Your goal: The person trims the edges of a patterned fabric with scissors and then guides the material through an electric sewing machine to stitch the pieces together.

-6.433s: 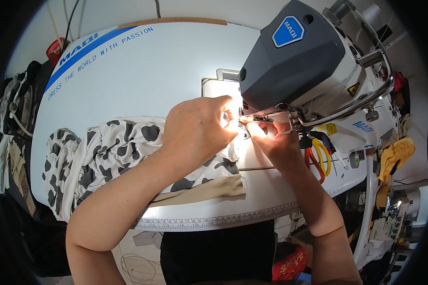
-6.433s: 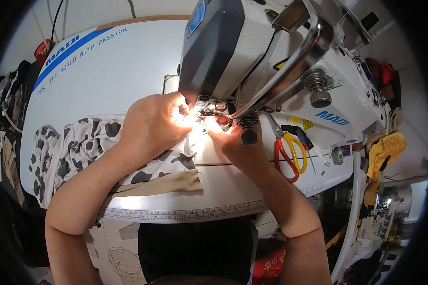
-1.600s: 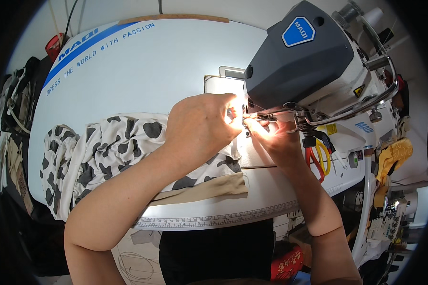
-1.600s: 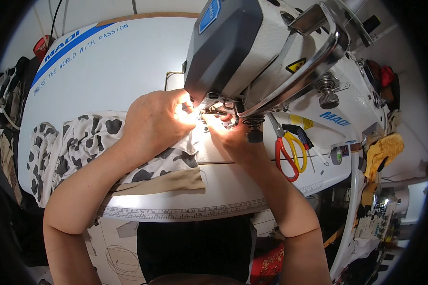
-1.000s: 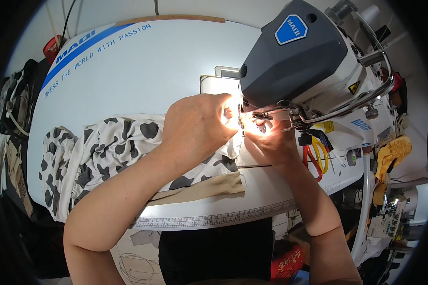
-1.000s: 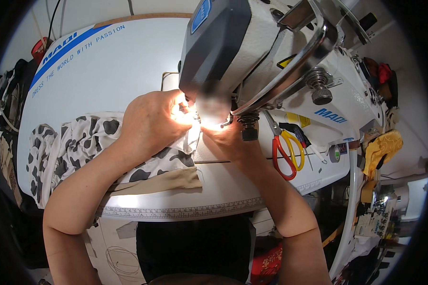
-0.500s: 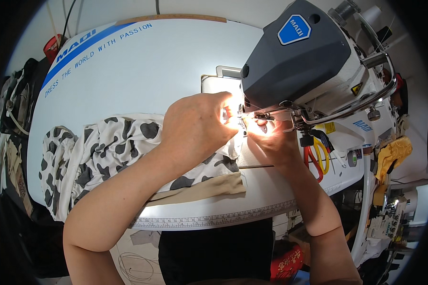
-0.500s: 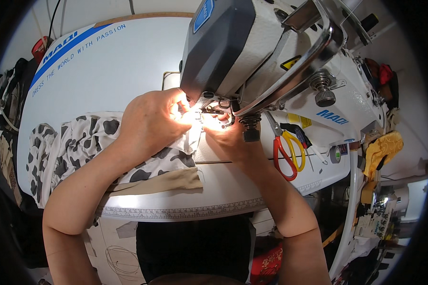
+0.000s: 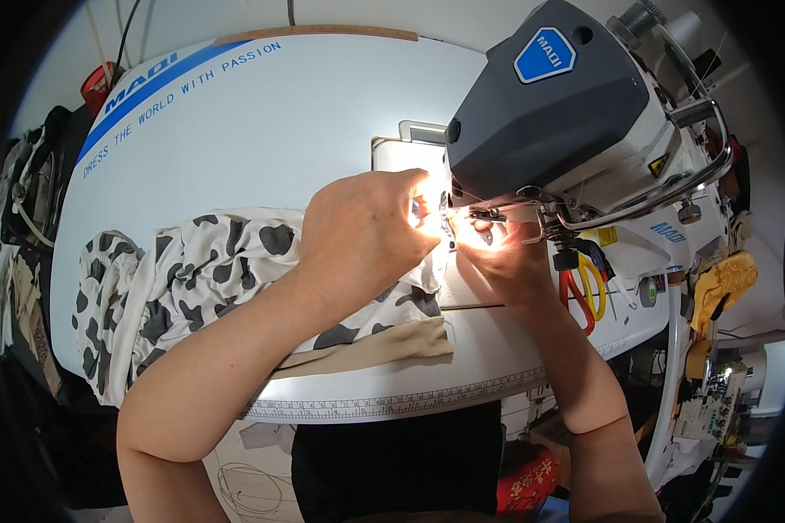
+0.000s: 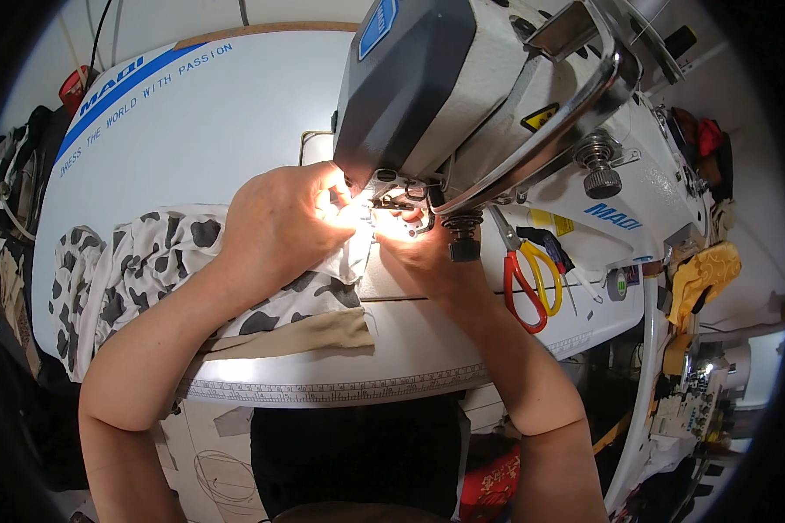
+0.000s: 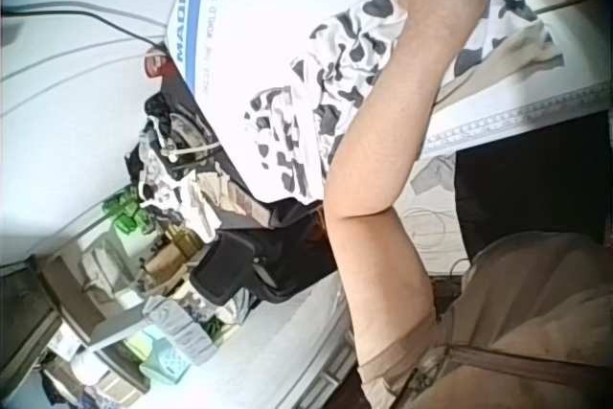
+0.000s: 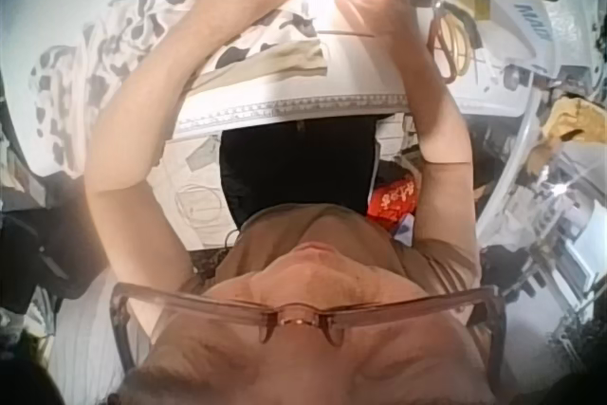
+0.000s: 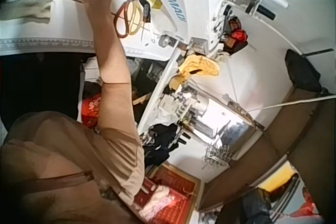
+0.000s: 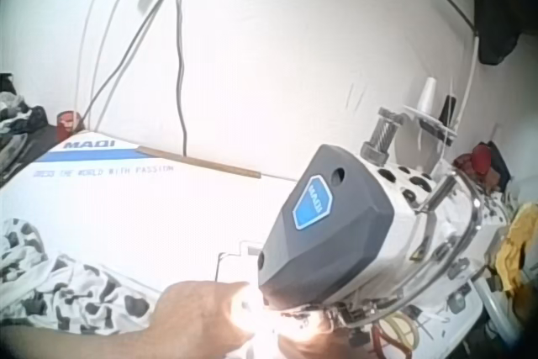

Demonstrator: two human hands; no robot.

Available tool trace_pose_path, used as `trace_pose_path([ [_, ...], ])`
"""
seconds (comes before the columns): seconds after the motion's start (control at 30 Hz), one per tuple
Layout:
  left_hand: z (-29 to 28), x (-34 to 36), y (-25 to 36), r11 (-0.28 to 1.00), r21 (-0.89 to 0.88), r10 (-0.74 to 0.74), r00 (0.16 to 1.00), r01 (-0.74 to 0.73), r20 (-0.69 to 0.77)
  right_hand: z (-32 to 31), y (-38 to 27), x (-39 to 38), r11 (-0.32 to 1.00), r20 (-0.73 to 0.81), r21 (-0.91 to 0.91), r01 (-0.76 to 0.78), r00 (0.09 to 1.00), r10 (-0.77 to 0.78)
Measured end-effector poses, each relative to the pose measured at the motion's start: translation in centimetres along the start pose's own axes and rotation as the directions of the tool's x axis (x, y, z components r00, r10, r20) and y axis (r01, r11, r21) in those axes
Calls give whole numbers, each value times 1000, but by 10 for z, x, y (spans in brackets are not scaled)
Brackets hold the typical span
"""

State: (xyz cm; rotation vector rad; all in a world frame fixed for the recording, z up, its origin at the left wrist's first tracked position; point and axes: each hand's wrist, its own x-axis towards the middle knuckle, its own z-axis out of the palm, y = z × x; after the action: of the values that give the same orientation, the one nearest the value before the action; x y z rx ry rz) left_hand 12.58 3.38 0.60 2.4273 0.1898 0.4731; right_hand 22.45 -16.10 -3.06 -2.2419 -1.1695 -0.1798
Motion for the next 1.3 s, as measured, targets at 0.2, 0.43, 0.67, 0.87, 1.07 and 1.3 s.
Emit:
trace_pose_path([
  [0.2, -1, 0, 0, 1000, -11, -12, 1000, 12, -2, -1, -5, 0, 951, 49, 170, -259, 966, 255],
  [0.43, -2, 0, 2, 1000, -9, -16, 1000, 16, 8, -2, 6, -4, 987, -17, -85, 134, 991, -136],
  [0.67, -1, 0, -1, 1000, 0, -10, 999, 10, 40, 0, 6, -4, 987, 11, -104, 119, 993, -119],
  [0.87, 0, 1, -2, 1000, 2, -14, 999, 14, 37, 2, 10, 0, 673, 183, -597, 436, 891, -415],
  [1.07, -1, 1, 2, 1000, 2, 4, 1000, -4, 31, 13, 45, -8, 790, 146, -473, 391, 918, -368],
  [1.3, -2, 2, 5, 999, 0, -48, 997, 48, 54, 17, 17, -6, 989, -85, 135, -59, 994, 71],
])
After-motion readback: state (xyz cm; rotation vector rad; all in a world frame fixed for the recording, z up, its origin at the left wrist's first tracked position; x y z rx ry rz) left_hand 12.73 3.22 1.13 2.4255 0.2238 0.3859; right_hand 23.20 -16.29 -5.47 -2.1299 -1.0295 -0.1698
